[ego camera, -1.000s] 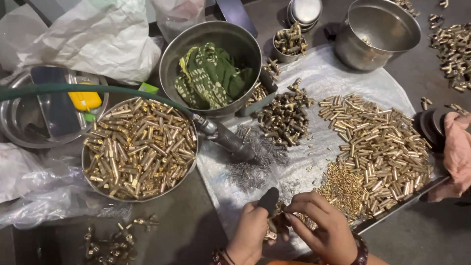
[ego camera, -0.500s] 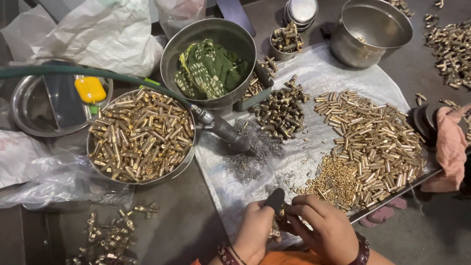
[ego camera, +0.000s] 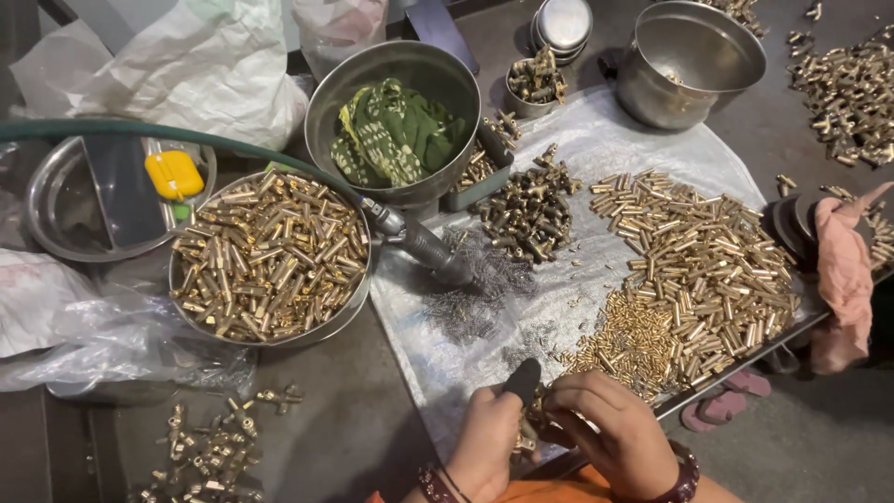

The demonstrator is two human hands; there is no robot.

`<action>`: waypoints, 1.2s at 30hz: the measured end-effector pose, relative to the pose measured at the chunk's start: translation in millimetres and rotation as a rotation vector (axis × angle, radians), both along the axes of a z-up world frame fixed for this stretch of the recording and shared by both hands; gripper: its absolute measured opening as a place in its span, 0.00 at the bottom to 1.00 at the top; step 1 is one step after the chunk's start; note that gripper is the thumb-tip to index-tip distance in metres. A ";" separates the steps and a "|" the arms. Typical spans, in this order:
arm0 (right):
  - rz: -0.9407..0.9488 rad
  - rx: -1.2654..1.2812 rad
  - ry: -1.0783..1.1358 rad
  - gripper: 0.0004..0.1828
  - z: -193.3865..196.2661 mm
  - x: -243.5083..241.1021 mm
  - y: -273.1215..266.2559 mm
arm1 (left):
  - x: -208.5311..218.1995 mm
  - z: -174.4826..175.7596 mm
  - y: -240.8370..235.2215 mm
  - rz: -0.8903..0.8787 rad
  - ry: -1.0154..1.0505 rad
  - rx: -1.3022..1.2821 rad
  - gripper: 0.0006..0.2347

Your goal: Assembling small brass metal fittings and components by hand at a workbench.

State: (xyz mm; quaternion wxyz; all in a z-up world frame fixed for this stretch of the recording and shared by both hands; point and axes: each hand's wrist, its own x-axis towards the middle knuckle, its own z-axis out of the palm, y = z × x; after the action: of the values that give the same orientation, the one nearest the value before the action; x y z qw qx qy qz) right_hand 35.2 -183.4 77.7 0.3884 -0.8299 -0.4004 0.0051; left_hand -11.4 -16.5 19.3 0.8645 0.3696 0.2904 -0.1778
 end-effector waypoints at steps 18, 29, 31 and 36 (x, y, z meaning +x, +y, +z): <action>-0.115 -0.207 0.342 0.12 -12.1 14.1 8.0 | 1.2 -48.7 3.8 -0.126 -0.024 0.100 0.09; -0.080 -0.246 0.786 0.11 -54.7 28.1 -20.6 | -46.8 -50.2 136.4 -0.268 -0.010 1.291 0.16; -0.058 -0.210 0.875 0.11 -57.0 33.0 -49.5 | -70.3 -64.6 169.9 -0.287 0.123 1.422 0.17; 0.610 0.181 1.228 0.19 -18.0 38.2 -113.4 | -108.9 -54.4 185.7 -0.141 -0.107 1.974 0.21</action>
State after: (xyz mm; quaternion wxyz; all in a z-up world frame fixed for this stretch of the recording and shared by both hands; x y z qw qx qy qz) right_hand 73.4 -296.9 59.7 0.5936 -0.4915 -0.3221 0.5497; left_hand -120.3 169.2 -35.1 0.1682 0.9482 0.2463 0.1096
